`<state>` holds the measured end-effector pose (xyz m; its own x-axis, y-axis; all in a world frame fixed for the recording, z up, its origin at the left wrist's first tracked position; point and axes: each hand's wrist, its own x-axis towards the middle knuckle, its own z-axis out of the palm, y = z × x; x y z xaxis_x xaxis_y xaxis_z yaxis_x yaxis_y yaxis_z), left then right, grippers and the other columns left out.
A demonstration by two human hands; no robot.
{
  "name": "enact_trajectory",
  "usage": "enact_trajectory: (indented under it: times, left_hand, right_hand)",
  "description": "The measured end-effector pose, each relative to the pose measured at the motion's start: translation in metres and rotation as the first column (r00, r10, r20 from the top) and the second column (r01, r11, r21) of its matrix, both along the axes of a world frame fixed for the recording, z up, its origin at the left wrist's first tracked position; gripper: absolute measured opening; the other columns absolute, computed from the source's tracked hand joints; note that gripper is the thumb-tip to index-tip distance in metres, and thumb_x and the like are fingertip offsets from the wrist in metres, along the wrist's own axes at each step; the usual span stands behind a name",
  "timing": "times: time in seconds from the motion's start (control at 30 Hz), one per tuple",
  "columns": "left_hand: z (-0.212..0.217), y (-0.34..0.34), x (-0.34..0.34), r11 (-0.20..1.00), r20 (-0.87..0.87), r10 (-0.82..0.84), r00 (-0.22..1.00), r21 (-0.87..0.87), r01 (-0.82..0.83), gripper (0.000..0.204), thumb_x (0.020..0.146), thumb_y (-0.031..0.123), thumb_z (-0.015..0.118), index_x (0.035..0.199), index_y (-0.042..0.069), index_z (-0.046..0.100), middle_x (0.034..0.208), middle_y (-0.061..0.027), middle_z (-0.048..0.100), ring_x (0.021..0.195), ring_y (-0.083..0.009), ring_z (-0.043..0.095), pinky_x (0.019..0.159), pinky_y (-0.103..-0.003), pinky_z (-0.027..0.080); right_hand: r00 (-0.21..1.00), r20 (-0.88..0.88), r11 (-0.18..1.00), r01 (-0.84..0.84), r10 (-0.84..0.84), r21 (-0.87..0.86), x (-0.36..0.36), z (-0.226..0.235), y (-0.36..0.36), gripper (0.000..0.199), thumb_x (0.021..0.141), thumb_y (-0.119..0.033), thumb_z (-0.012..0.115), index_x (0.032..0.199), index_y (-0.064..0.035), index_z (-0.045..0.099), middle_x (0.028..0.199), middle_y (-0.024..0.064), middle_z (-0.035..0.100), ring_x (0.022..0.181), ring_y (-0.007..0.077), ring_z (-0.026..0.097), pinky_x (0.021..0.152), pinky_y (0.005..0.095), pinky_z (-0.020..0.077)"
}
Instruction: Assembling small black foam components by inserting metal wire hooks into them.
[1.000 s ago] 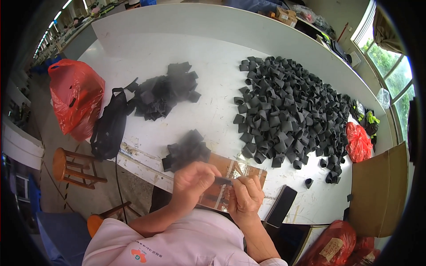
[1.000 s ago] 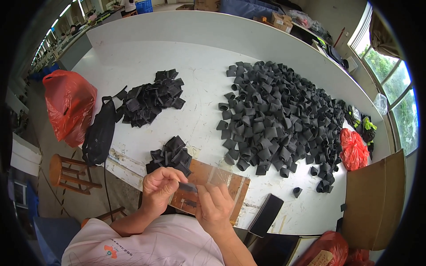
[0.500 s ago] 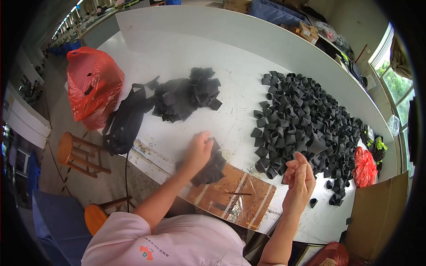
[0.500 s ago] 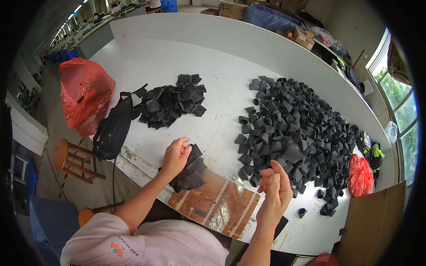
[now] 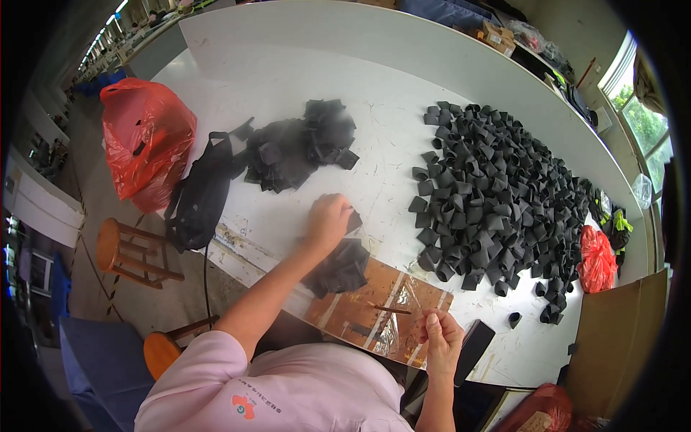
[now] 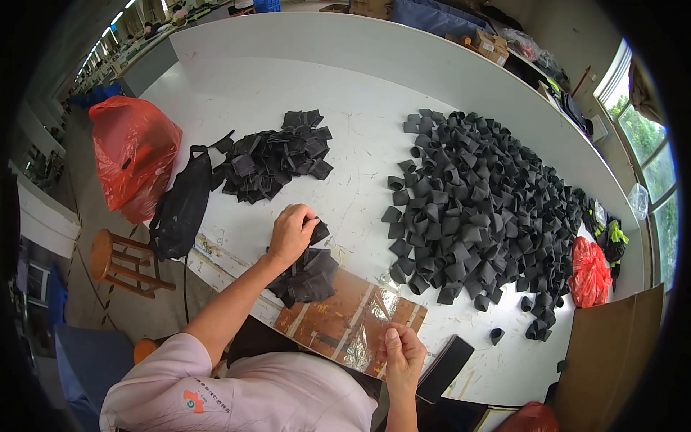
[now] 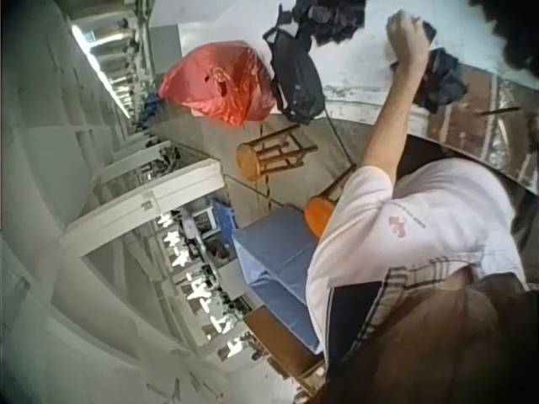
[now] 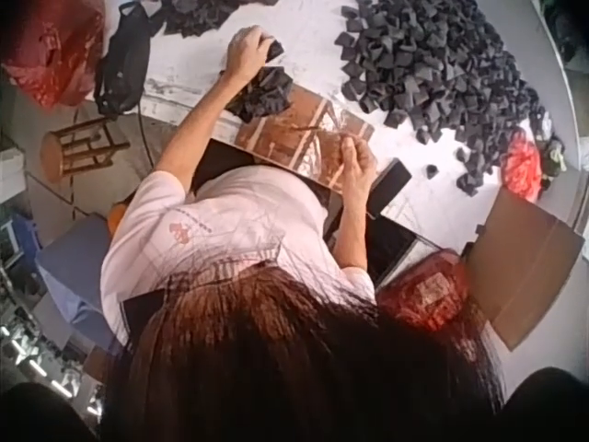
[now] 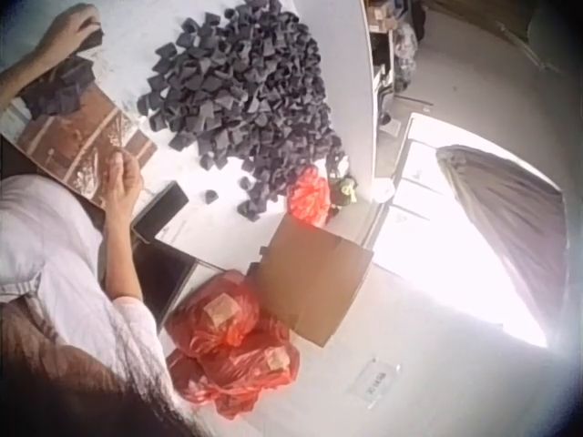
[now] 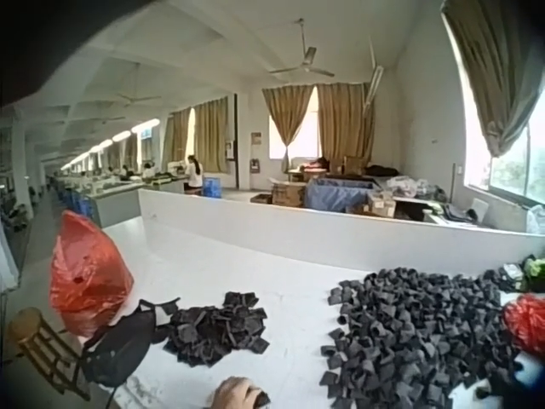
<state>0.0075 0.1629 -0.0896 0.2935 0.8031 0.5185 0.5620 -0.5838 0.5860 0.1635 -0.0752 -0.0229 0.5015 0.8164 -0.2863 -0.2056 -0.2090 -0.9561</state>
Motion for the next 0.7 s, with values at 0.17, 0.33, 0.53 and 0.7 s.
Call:
enact_trajectory:
  times: [0.17,0.33,0.53,0.7]
  left_hand:
    - [0.03,-0.043,0.002,0.93,-0.004,-0.124,0.992,0.349,0.118,0.022,0.063,-0.002,0.067,0.077,0.004,0.05,0.08,-0.0083,0.052,0.074,-0.027,0.05,0.065,-0.035,0.042]
    - [0.002,-0.103,-0.021,0.929,-0.174,-0.339,0.925,0.091,0.358,0.028,0.061,0.003,0.07,0.083,0.001,0.053,0.089,-0.0097,0.049,0.082,-0.0269,0.049,0.072,-0.036,0.041]
    - [0.0,-0.109,-0.036,0.97,-0.071,-0.239,0.968,0.011,0.241,0.033,0.065,0.008,0.064,0.093,0.0,0.052,0.091,-0.0148,0.048,0.081,-0.0307,0.047,0.073,-0.039,0.04]
    - [0.007,-0.11,-0.014,0.979,-0.165,-0.202,0.965,-0.055,0.195,0.03,0.064,0.009,0.065,0.09,0.002,0.053,0.089,-0.0128,0.047,0.082,-0.0292,0.046,0.072,-0.039,0.039]
  right_hand:
    - [0.999,0.01,0.999,-0.032,0.033,-0.016,-0.007,-0.008,-0.004,0.027,0.086,-0.025,0.055,0.088,0.0014,0.059,0.067,0.0019,0.056,0.055,0.0066,0.047,0.049,0.0192,0.0375]
    - [0.988,0.113,0.993,-0.097,0.105,-0.07,-0.017,-0.019,-0.011,0.03,0.086,-0.028,0.055,0.086,0.0016,0.059,0.067,-0.0008,0.053,0.055,0.0044,0.043,0.048,0.0176,0.0358]
    - [0.988,0.112,0.992,-0.102,0.109,-0.071,-0.022,-0.041,-0.022,0.027,0.087,-0.024,0.054,0.087,0.0024,0.058,0.066,-0.0002,0.052,0.054,0.0049,0.043,0.048,0.0177,0.0352]
    - [0.976,0.131,0.982,-0.163,0.174,-0.091,-0.025,-0.047,-0.024,0.021,0.086,-0.017,0.054,0.087,0.0036,0.059,0.067,0.0051,0.054,0.057,0.0094,0.046,0.051,0.0219,0.0381]
